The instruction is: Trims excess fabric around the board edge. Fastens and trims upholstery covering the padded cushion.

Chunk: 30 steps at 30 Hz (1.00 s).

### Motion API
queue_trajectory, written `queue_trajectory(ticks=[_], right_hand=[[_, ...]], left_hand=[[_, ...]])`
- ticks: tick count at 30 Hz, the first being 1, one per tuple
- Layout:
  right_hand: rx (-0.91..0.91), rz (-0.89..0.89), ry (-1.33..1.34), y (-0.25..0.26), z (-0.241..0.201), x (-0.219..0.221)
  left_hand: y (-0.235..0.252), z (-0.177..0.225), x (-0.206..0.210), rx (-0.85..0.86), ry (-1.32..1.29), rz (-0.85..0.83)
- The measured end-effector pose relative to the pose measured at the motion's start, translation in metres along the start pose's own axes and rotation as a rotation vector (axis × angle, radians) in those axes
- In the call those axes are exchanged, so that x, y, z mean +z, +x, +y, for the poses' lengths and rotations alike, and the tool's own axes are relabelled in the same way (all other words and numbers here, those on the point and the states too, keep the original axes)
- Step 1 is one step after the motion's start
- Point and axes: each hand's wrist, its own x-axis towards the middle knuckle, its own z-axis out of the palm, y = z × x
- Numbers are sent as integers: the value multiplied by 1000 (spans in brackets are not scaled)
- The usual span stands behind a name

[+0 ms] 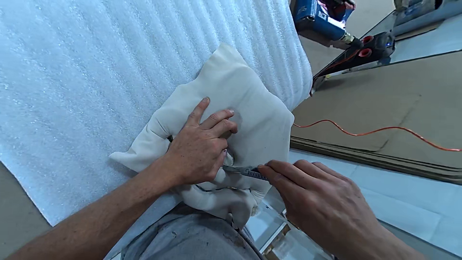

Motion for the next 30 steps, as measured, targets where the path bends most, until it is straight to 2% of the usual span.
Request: queue_trajectory(ticks=[19,25,27,30], right_hand=[[-82,-13,-26,12,6,0],[-123,26,25,12,13,-1],[-71,68,73,3,21,-13],[148,194,236,-26,39,-26]], left_hand=[[-1,0,1,-6,4,25],[0,-1,0,-22,-50,85],[0,-1,-2,-46,-137,146],[0,-1,-7,-77,-284,231]])
